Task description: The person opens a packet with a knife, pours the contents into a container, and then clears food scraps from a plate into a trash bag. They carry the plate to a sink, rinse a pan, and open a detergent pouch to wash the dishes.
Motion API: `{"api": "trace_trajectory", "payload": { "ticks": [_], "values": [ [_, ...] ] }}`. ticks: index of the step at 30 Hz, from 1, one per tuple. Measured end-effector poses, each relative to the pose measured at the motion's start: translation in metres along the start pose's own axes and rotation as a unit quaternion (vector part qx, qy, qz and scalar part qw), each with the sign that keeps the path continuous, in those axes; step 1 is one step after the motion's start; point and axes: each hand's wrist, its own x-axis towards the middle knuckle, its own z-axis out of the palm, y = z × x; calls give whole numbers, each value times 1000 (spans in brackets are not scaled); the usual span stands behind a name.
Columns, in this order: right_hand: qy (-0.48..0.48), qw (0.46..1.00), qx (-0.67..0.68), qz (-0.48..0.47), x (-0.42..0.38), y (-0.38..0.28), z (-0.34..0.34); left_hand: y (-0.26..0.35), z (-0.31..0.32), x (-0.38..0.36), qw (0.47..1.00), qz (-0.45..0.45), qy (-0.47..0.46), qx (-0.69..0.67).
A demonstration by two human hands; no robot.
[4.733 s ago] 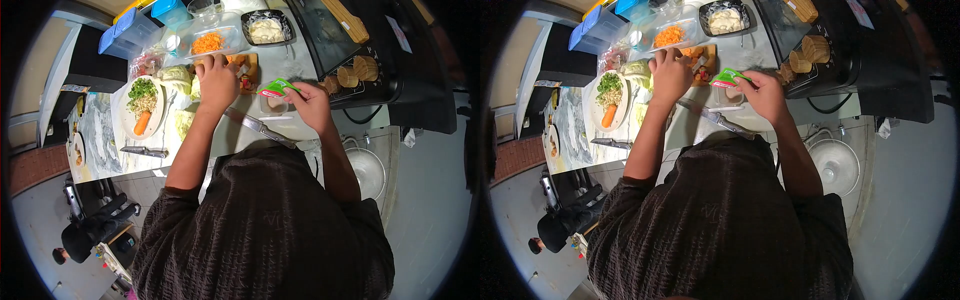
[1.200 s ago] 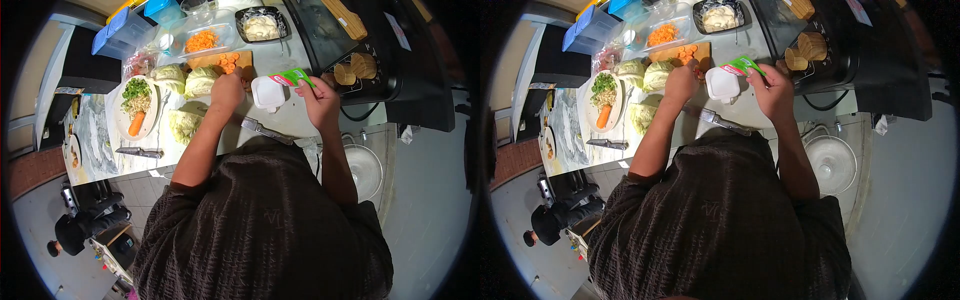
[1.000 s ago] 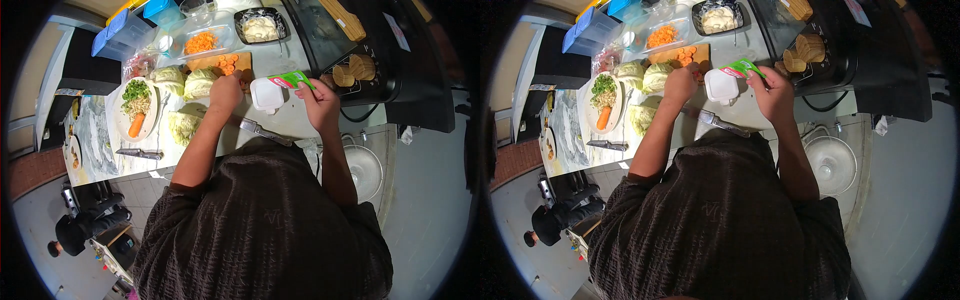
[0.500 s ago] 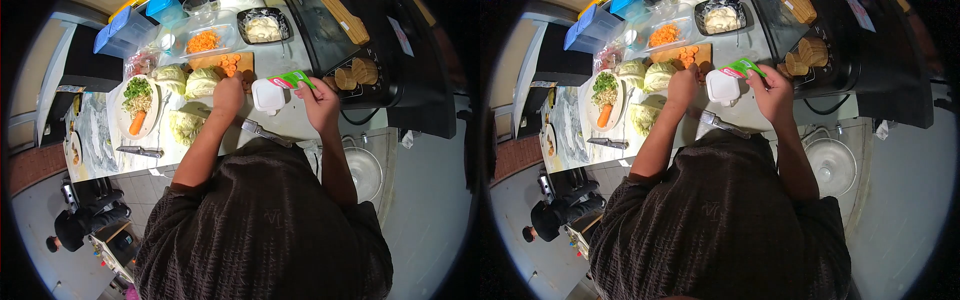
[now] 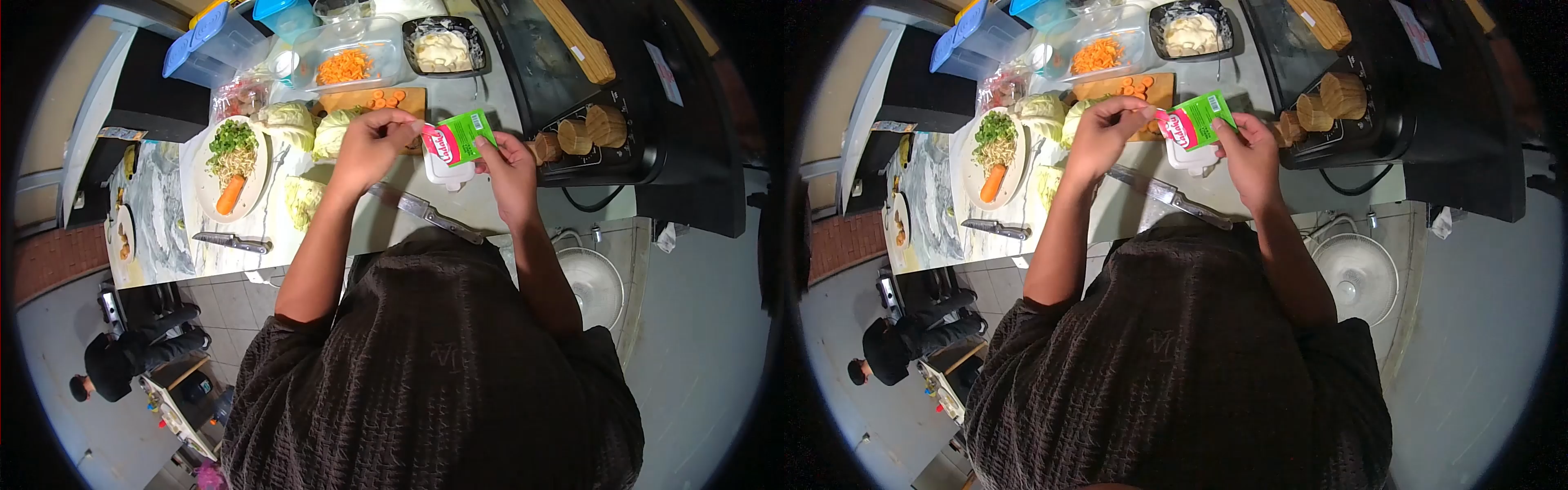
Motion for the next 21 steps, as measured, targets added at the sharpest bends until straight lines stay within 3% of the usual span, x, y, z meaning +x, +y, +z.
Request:
{"api": "trace_trajectory", "payload": {
  "ticks": [1, 3, 4, 8, 10, 21],
  "values": [
    [-3, 1000, 0, 0, 0, 1, 1, -1, 4, 1, 1000, 0, 3, 0],
    [-45, 998, 20, 37, -1, 2, 1, -6, 10, 8, 990, 89, 16, 111],
    [-45, 998, 19, 37, -1, 3, 1, -11, 10, 15, 995, 41, -15, 91],
    [-57, 996, 38, 51, -2, 3, 2, -8, 14, 19, 984, 64, -23, 167],
    [-50, 997, 40, 44, -2, 4, 2, 0, 14, 18, 988, -21, -75, 134],
    [-72, 997, 7, 27, -1, 5, -1, 0, 25, 23, 983, 8, -107, 147]
  ]
}}
